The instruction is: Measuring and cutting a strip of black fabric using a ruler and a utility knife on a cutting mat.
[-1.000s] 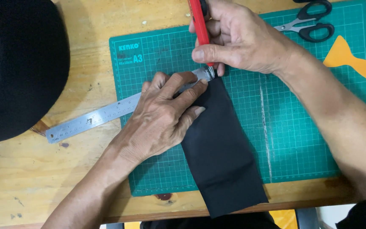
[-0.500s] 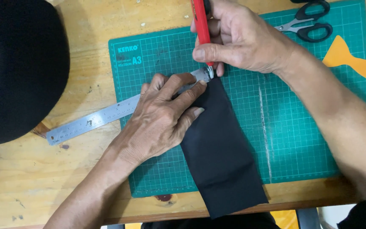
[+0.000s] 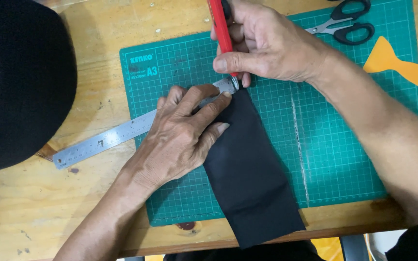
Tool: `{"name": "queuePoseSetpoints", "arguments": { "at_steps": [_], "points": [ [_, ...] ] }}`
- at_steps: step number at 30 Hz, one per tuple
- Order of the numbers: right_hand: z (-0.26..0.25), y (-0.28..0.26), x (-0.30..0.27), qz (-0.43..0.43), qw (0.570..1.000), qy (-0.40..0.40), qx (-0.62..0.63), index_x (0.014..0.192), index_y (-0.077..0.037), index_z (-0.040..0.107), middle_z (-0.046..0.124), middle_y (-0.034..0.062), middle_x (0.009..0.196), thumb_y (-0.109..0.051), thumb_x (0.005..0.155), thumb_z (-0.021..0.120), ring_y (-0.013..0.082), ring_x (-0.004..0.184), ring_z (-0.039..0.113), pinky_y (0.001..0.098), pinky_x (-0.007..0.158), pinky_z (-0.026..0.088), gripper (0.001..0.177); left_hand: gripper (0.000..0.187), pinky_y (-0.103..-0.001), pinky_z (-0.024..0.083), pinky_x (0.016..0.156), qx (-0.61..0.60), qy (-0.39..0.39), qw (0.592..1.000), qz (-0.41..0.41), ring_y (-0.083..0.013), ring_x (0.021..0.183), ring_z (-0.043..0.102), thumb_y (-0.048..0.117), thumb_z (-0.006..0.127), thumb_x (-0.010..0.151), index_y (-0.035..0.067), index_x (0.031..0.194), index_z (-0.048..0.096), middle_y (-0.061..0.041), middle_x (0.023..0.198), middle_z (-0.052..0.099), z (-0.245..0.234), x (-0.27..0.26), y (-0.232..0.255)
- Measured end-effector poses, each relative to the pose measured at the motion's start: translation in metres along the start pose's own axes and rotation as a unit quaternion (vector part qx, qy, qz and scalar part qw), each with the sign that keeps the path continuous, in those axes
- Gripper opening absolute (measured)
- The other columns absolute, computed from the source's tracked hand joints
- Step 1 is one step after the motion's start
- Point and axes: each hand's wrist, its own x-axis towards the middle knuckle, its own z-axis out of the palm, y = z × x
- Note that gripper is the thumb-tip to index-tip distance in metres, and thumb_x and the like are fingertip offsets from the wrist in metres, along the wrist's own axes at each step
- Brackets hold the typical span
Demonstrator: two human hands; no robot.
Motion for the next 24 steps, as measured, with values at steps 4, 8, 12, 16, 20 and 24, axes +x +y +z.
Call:
{"name": "queuePoseSetpoints", "arguments": {
  "at_steps": [4,8,12,16,20,24],
  "points": [
    [-0.0010,0.0033,-0.0004,-0.008,1.000,0.005,-0.001,0.128,-0.004,0.045,0.054,0.0090,0.095,-0.012,0.102,0.068,0.0176,0.070,0.066,0.0252,0.057,0.064,0.036,0.041,-0.047,0.039,0.076,0.000,-0.006,1.000,0.000,-0.0318,0.098,0.046,0.025,0.060,0.108,0.005,0.144,0.056,-0.011,0.136,0.052,-0.0003,0.0004,0.0000],
    [-0.0016,0.0036,0.0001,-0.013,1.000,0.003,-0.001,0.127,-0.004,0.044,0.057,0.0101,0.096,-0.012,0.102,0.068,0.0178,0.071,0.066,0.0256,0.056,0.063,0.036,0.041,-0.047,0.039,0.077,-0.005,-0.007,1.000,-0.004,-0.0318,0.099,0.046,0.026,0.059,0.108,0.006,0.144,0.057,-0.010,0.136,0.053,-0.0004,0.0008,0.0002],
    [-0.0009,0.0047,-0.0002,-0.006,1.000,0.003,0.012,0.124,-0.005,0.044,0.061,0.0110,0.099,-0.015,0.101,0.068,0.0177,0.075,0.067,0.0249,0.053,0.063,0.035,0.043,-0.047,0.038,0.074,-0.002,-0.010,1.000,-0.012,-0.0315,0.098,0.045,0.027,0.060,0.107,0.006,0.145,0.057,-0.010,0.136,0.053,0.0013,0.0003,0.0000],
    [-0.0014,0.0045,-0.0007,-0.012,1.000,0.002,0.006,0.127,-0.005,0.044,0.061,0.0114,0.099,-0.014,0.101,0.068,0.0184,0.074,0.067,0.0258,0.055,0.064,0.037,0.042,-0.047,0.038,0.075,-0.005,-0.011,1.000,-0.012,-0.0316,0.100,0.045,0.027,0.059,0.108,0.006,0.144,0.057,-0.009,0.136,0.053,0.0001,0.0008,0.0009],
    [-0.0006,0.0037,-0.0005,-0.007,1.000,0.005,0.011,0.126,-0.006,0.044,0.060,0.0104,0.097,-0.013,0.101,0.068,0.0178,0.074,0.066,0.0264,0.055,0.064,0.036,0.042,-0.048,0.038,0.076,-0.008,-0.010,1.000,-0.011,-0.0319,0.101,0.046,0.027,0.059,0.108,0.006,0.144,0.057,-0.010,0.136,0.053,-0.0003,0.0006,0.0013],
    [-0.0009,0.0051,0.0005,-0.029,1.000,-0.001,-0.008,0.122,-0.004,0.044,0.060,0.0111,0.095,-0.015,0.102,0.068,0.0178,0.075,0.067,0.0250,0.054,0.064,0.033,0.041,-0.049,0.039,0.078,-0.009,-0.014,1.000,-0.015,-0.0327,0.101,0.047,0.028,0.058,0.107,0.008,0.143,0.057,-0.009,0.136,0.054,0.0004,0.0010,0.0004]
  ]
}}
